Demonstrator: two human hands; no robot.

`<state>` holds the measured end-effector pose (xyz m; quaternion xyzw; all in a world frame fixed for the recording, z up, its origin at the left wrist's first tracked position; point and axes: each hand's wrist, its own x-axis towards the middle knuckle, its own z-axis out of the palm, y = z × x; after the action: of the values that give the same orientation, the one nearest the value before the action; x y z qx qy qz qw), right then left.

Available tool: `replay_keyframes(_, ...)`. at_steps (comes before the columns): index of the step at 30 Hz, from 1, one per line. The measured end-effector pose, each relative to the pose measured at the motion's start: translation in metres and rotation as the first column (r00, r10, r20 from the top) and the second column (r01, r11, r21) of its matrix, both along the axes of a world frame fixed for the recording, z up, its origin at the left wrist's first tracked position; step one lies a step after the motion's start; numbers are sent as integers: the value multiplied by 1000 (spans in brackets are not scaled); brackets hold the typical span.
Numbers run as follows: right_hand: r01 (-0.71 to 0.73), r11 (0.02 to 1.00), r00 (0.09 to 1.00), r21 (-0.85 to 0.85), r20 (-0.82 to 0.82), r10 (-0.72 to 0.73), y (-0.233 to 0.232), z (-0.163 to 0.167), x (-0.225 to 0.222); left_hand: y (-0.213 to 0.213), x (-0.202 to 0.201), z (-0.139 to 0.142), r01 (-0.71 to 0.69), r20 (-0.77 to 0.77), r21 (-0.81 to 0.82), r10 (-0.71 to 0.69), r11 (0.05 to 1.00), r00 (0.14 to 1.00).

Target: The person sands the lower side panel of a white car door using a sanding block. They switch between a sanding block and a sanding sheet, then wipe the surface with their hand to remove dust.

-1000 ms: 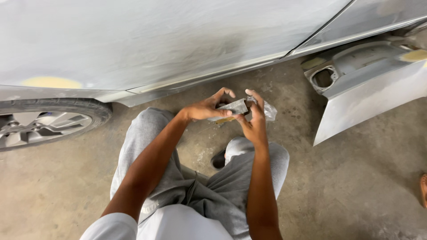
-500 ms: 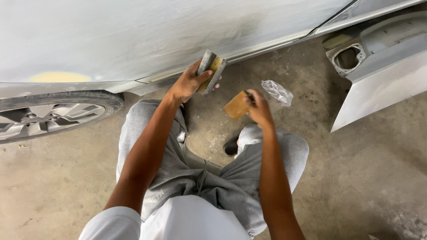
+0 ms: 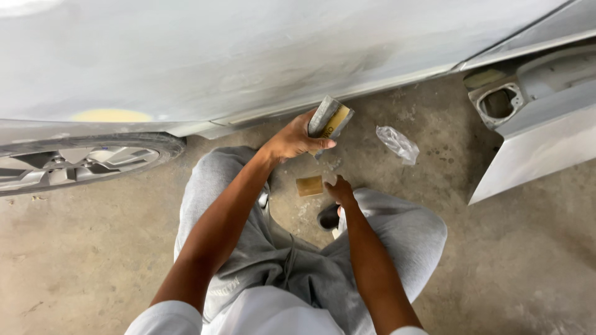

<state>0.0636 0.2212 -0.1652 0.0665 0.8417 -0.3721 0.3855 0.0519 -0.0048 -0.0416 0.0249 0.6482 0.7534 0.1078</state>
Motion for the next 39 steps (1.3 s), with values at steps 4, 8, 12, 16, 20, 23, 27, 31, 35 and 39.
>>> replay_keyframes(4,111,832,971,-544,-120,-208,-18,19,-32,-2,-1,9,-12,138,22,9,1000,990)
replay_keyframes(8,39,437,953,-899,-98,-287,-22,68,-48,2,1,15,-38,-4,33,39,999,999)
replay_keyframes(12,-32,490,918,-871,-219,-330,-26,115,-29,13,6,27,-25,-104,-47,20,999,994)
replay_keyframes(16,8,517,888,-856,-231,-397,-26,139,-17,25,19,46,-35,20,-164,39,986,999)
replay_keyframes(20,-81,638,873,-766,-363,-326,-13,152,-17,31,40,54,-53,-100,-168,36,984,994)
replay_keyframes(23,-221,838,705,-498,-676,-215,0,163,-15,36,54,45,-27,-49,-29,25,999,998)
replay_keyframes(27,-273,911,649,-308,-758,-62,13,179,-12,41,55,23,-49,165,285,1,957,986)
replay_keyframes(31,-313,862,687,-398,-722,-84,20,190,-15,41,47,9,3,44,289,-17,957,999)
replay_keyframes(35,-361,858,614,-364,-785,-75,19,191,-18,36,49,7,19,3,290,-20,957,1000)
replay_keyframes(39,-366,842,626,-397,-775,-93,13,190,-20,31,56,12,35,22,389,-47,921,999)
